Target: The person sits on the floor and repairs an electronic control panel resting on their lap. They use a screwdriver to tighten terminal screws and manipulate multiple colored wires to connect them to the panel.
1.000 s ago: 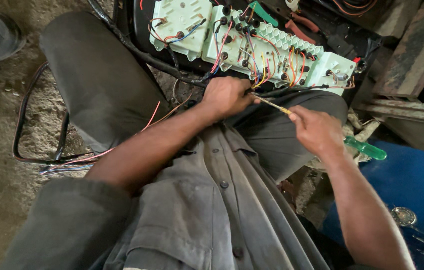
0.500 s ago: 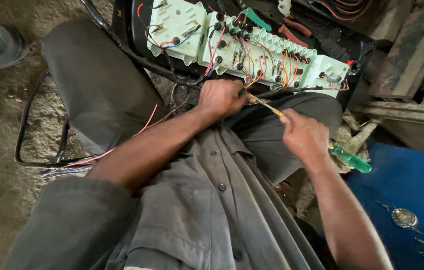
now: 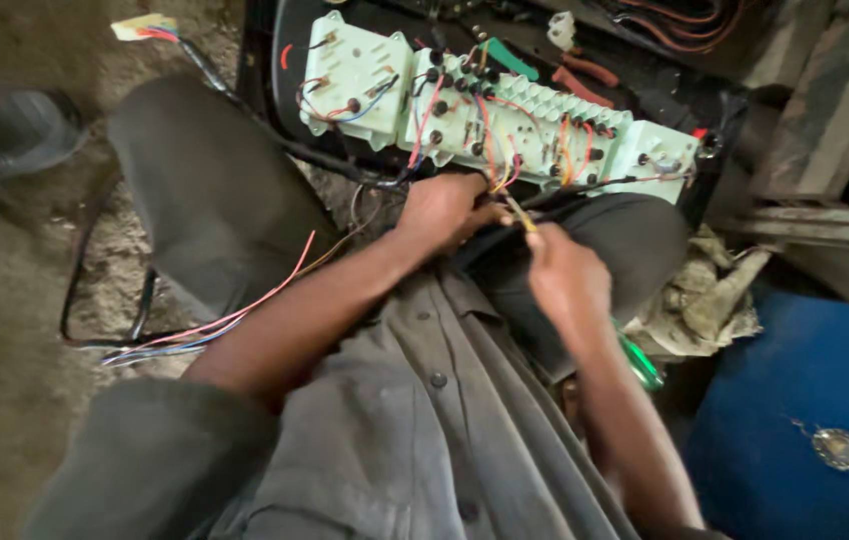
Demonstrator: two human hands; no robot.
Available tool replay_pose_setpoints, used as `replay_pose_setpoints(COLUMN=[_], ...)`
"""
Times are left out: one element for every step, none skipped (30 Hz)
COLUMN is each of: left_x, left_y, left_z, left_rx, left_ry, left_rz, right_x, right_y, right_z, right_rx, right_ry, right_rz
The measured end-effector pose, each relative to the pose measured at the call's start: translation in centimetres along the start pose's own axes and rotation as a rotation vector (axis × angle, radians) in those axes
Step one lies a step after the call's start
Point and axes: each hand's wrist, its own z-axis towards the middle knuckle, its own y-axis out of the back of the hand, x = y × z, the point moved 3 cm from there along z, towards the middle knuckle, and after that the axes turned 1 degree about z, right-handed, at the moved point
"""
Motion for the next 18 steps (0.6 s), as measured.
replay_pose_setpoints(left_x=[0.3,0.7,0.9,1.0,1.1,1.2,1.3,1.2,1.1,1.1,1.0,0.9,0.8,0.8,0.8,0.7,0.7,0.7], left_y=[0.0,0.2,0.2,0.3,0.1,0.1,0.2,0.2,0.4,0.6,0.8,1.0,1.3,1.5,1.7,1.8,1.9,2.0], left_z=[0.1,0.4,0.4,0.4,0.4,0.4,0.3,0.1,0.2,0.3,0.3,0.5,0.5,0.5,0.5,0.6,0.8,0.7], left_rx=[0.022,0.011,0.009,0.010,0.055,0.091,0.127,0.151,0.170,0.185,0.202,0.217,0.232,0.238,0.246,0.253,0.262,0.274], left_ry=[-0.061,-0.099,-0.143,-0.184,-0.154,-0.123,-0.085,-0.067,-0.052,-0.034,-0.058,-0.082,-0.109,-0.110,-0.115,-0.125,-0.114,-0.098], left_rz=[0.028,0.017,0.001,-0.024,-0.025,-0.020,-0.014,-0.013,-0.004,0.007,0.019,0.032,0.045,0.051,0.055,0.056,0.048,0.038], right_x=[-0.8,-1.6,-2.3,-3.0,-3.6,-3.9,-4.0,-3.9,-3.7,-3.5,-3.2,-2.9,-2.7,-2.6,-2.5,-2.5,-2.6,-2.7], right_y=[0.7,1.5,2.1,2.8,3.4,3.8,4.0,4.0,3.8,3.6,3.3,3.0,2.8,2.7,2.6,2.6,2.7,2.8], right_z=[-0.6,-1.0,-1.4,-2.1,-2.6,-2.8,-2.9,-3.0,-2.9,-2.7,-2.6,-2.4,-2.1,-2.0,-1.8,-1.7,-1.5,-1.4], right_rx=[0.019,0.024,0.025,0.030,0.037,0.030,0.029,0.036,0.059,0.083,0.113,0.118,0.120,0.120,0.124,0.125,0.123,0.124], right_ry=[-0.026,-0.061,-0.085,-0.115,-0.140,-0.110,-0.075,-0.035,-0.027,-0.014,0.000,0.016,0.031,0.043,0.055,0.063,0.071,0.078], right_rz=[-0.032,-0.063,-0.083,-0.107,-0.139,-0.094,-0.049,-0.004,-0.001,0.002,0.005,-0.003,-0.011,-0.020,-0.027,-0.037,-0.047,-0.060])
